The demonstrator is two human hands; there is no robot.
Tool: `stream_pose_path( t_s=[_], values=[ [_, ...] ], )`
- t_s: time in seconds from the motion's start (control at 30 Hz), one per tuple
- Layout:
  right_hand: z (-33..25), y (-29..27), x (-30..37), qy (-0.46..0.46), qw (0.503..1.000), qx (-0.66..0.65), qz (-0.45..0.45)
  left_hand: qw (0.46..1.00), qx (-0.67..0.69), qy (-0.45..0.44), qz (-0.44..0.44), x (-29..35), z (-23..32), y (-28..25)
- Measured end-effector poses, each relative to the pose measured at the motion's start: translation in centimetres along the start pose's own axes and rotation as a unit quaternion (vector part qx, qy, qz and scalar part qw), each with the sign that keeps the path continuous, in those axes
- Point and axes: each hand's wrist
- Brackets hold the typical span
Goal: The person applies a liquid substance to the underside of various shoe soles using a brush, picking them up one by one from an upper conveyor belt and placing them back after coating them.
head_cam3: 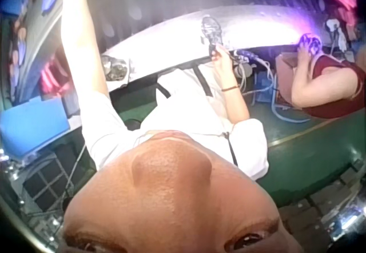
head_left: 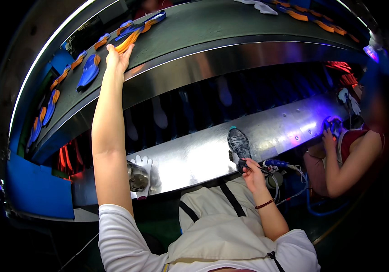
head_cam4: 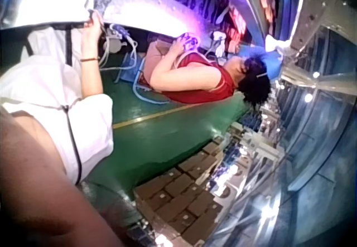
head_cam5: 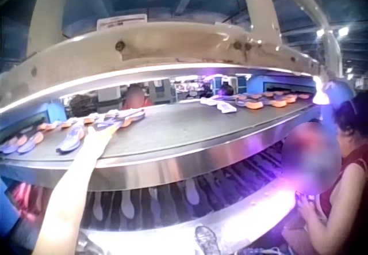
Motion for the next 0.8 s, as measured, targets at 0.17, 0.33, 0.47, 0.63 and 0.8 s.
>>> stream_pose_path(
  t_s=[0.17,0.33,0.47,0.63,0.8],
  values=[
    [-0.2,-0.1,0.1,0.0,1.0,-0.005,-0.005,0.999,-0.017,-0.038,-0.013,0.8,1.1,-0.3],
    [-0.4,-0.2,0.2,-0.001,1.0,-0.006,-0.007,0.995,-0.02,-0.099,-0.014,3.2,4.4,0.5],
    [-0.2,-0.1,0.4,0.005,1.0,-0.007,-0.006,0.992,-0.015,-0.122,-0.004,5.7,7.1,1.1],
    [0.3,-0.6,0.3,0.013,1.0,-0.001,-0.004,0.984,-0.025,-0.146,-0.095,10.5,9.1,-0.8],
    [-0.3,-0.5,0.4,0.016,1.0,0.002,-0.001,0.974,0.003,-0.114,-0.197,16.1,11.5,-3.7]
  ],
)
Point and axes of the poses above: each hand's wrist, its own x-axis away from the middle knuckle, its own y-axis out of the palm, z = x × y, and after that the axes turned 8 degrees about y, right-handed
